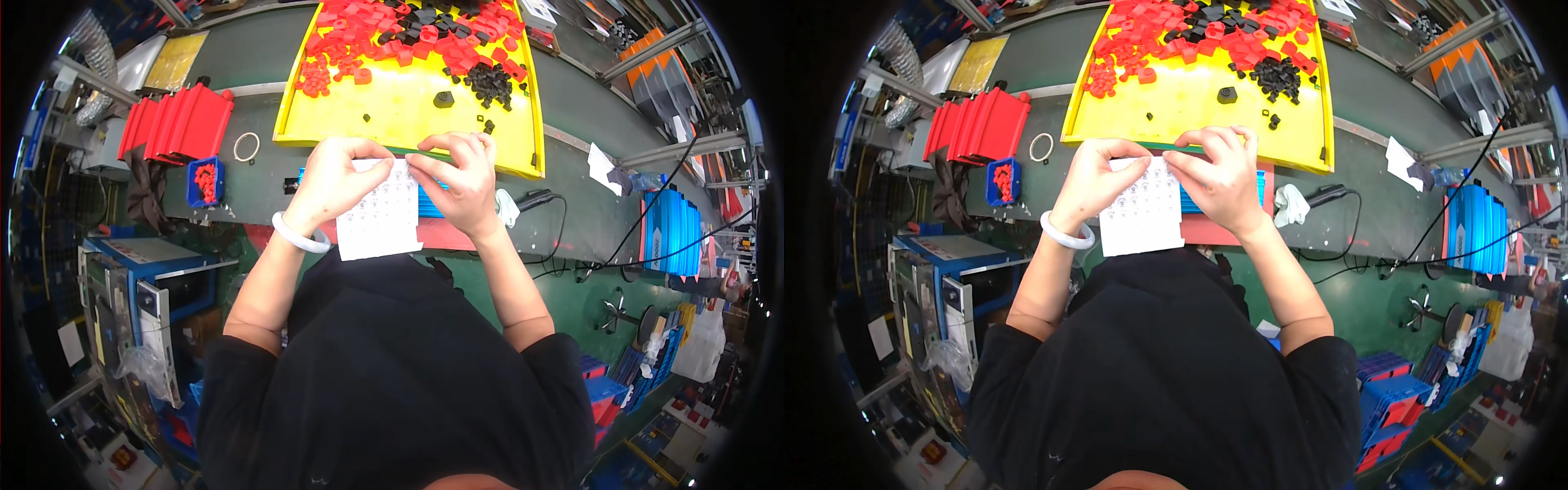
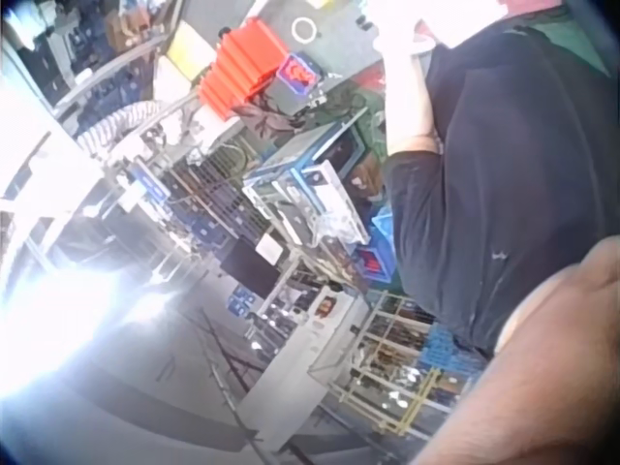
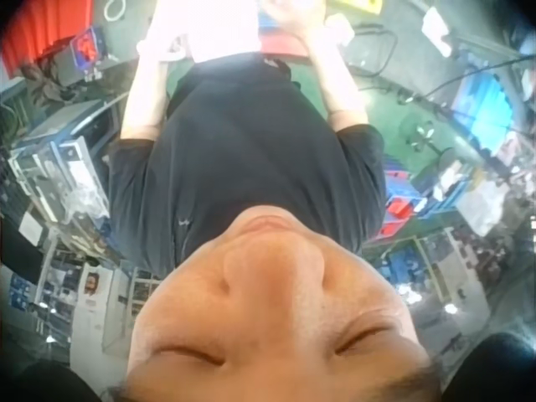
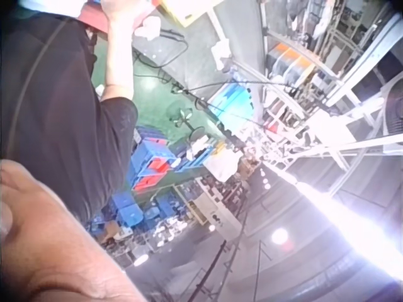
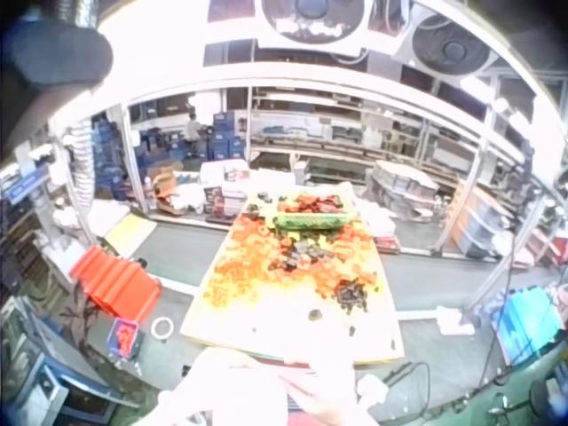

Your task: Assembling electronic housings by attaching plastic caps, using a power screwdriver, and applying labels.

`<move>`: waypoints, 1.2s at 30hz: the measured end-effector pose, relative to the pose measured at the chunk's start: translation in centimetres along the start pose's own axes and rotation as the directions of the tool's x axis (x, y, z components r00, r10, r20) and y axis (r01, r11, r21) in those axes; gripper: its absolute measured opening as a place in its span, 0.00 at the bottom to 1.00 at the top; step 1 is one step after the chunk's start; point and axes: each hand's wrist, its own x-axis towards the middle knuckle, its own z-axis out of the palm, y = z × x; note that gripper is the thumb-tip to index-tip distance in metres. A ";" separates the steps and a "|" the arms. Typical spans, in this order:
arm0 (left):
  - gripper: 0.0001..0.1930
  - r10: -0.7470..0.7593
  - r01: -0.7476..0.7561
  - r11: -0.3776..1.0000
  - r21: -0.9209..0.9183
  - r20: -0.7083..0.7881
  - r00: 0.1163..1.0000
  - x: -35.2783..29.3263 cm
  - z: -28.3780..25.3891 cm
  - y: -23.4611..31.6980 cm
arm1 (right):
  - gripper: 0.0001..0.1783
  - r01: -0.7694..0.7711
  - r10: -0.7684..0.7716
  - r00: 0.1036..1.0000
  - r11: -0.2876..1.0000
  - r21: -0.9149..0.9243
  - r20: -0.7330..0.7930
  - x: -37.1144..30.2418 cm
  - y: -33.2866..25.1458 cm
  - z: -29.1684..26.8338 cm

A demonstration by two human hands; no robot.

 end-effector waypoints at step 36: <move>0.09 -0.074 0.077 0.996 0.041 -0.078 0.994 1.5 -4.3 -4.7 | 0.07 -0.701 0.966 0.259 0.196 0.686 -0.012 -9.7 7.7 -3.3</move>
